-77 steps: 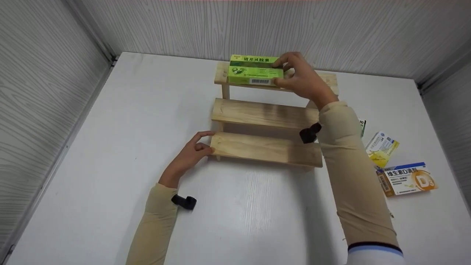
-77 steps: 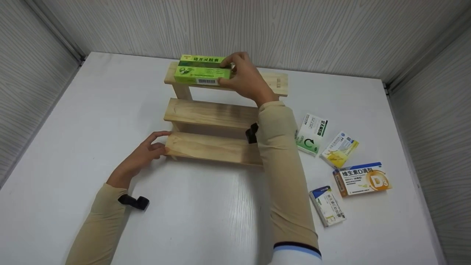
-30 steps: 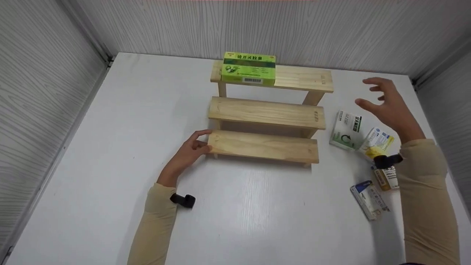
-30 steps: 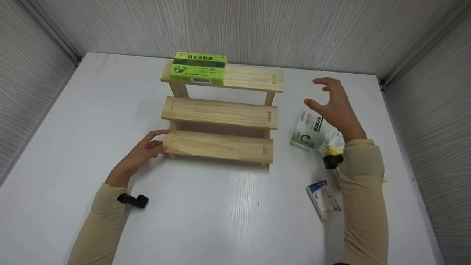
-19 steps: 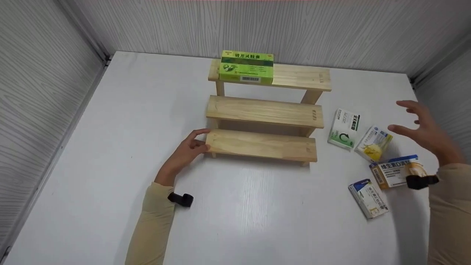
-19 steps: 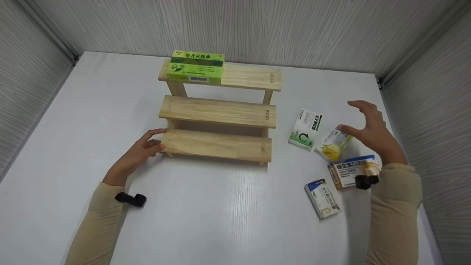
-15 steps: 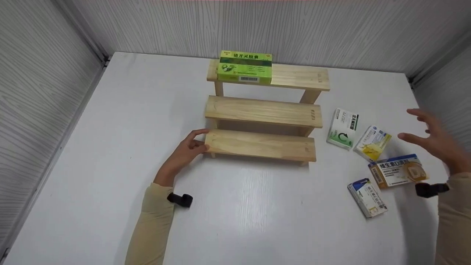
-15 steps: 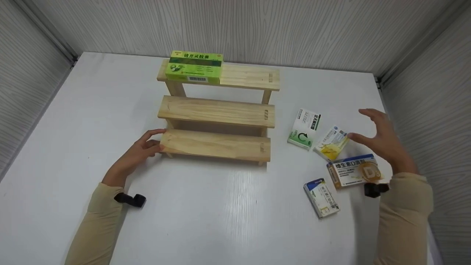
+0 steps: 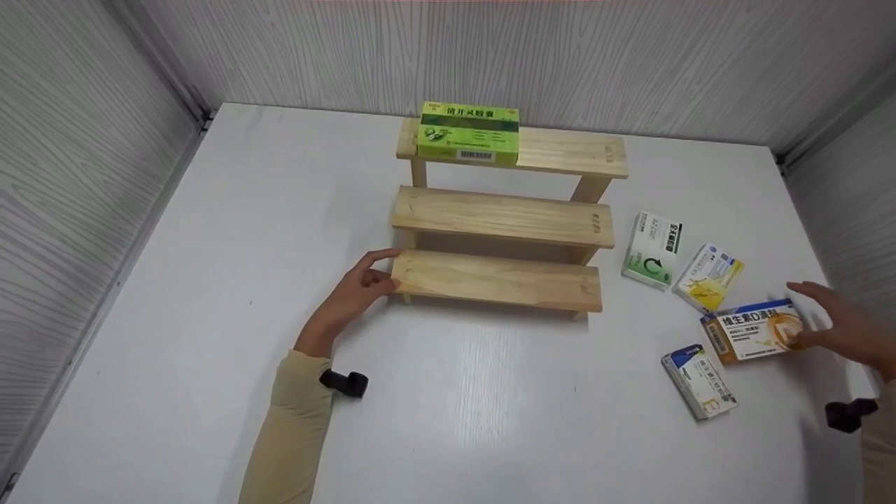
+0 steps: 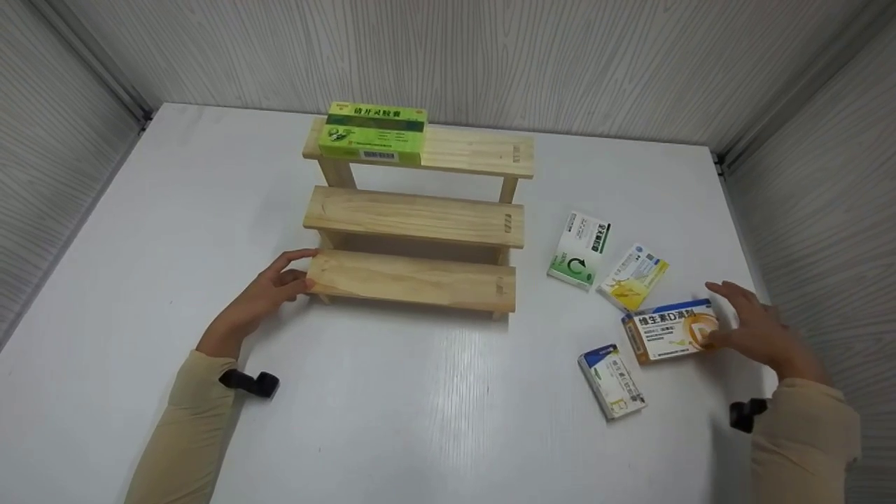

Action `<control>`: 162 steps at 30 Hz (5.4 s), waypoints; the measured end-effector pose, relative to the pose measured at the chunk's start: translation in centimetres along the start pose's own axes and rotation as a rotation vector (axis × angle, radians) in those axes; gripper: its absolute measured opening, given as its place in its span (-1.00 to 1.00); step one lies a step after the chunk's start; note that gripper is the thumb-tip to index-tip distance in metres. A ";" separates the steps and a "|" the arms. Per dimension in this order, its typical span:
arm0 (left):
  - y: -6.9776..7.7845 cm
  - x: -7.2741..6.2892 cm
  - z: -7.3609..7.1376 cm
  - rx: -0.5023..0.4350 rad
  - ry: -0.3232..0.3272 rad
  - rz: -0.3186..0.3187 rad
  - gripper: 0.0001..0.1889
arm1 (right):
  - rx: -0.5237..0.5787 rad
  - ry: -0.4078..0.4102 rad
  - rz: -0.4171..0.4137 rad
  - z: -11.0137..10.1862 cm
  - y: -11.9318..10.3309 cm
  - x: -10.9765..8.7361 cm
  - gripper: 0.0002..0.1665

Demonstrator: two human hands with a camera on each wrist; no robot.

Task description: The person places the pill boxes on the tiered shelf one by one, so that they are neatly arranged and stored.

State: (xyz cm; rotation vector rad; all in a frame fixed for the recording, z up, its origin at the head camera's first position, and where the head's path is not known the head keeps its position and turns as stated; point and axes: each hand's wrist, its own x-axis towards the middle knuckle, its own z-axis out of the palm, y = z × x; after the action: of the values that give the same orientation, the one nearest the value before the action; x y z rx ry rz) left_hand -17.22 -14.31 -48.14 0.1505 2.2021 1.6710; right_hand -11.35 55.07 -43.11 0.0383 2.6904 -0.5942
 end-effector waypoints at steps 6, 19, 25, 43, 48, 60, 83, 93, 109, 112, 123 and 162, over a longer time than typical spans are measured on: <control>-0.1 0.0 0.0 -0.005 0.010 -0.006 -0.47 | 0.019 -0.038 0.021 0.8 1.4 -0.3 0.13; -0.2 0.1 -0.1 0.010 0.006 0.010 -0.45 | 0.136 -0.090 0.055 1.4 1.2 -1.0 0.27; -0.2 0.2 0.0 0.011 0.008 0.008 -0.44 | 0.136 -0.090 -0.018 1.6 0.3 -1.1 0.28; 2.0 -1.1 -0.2 -0.043 -0.034 0.001 -0.44 | -0.022 -0.074 -0.022 1.9 -1.5 -1.3 0.07; 2.9 -1.5 -0.2 -0.036 -0.038 0.007 -0.44 | -0.025 -0.107 0.021 1.7 -1.7 -1.9 0.09; 0.8 -0.3 -0.2 -0.052 -0.029 0.006 -0.42 | 0.022 0.190 -0.064 0.6 -1.7 -4.6 -0.05; 0.1 -0.1 -0.2 -0.007 0.002 0.013 -0.44 | 0.201 0.473 -0.108 -4.5 -7.7 -2.4 -0.18; 0.0 -0.1 -0.1 -0.021 -0.009 0.027 -0.43 | 0.295 0.487 -0.148 -5.5 -13.4 1.0 -0.31; -0.2 0.1 -0.2 -0.058 -0.016 0.037 -0.44 | 0.347 0.422 -0.160 -5.7 -20.2 4.9 -0.33; 0.1 0.0 -0.3 -0.071 -0.023 0.029 -0.43 | 0.347 0.396 -0.159 -5.9 -21.1 5.5 -0.32; -0.1 0.0 -0.2 -0.029 -0.005 0.040 -0.45 | 0.343 0.367 -0.222 -5.6 -24.2 8.0 -0.28; -0.4 0.0 0.3 -0.033 -0.001 0.048 -0.45 | 0.330 0.288 -0.280 -4.4 -27.2 9.4 -0.17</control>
State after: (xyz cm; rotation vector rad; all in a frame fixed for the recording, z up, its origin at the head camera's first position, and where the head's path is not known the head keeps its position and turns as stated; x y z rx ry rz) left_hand -17.05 -14.11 -48.61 0.1966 2.1852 1.7314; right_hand -24.60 31.57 -32.05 -0.1800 2.8613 -1.1972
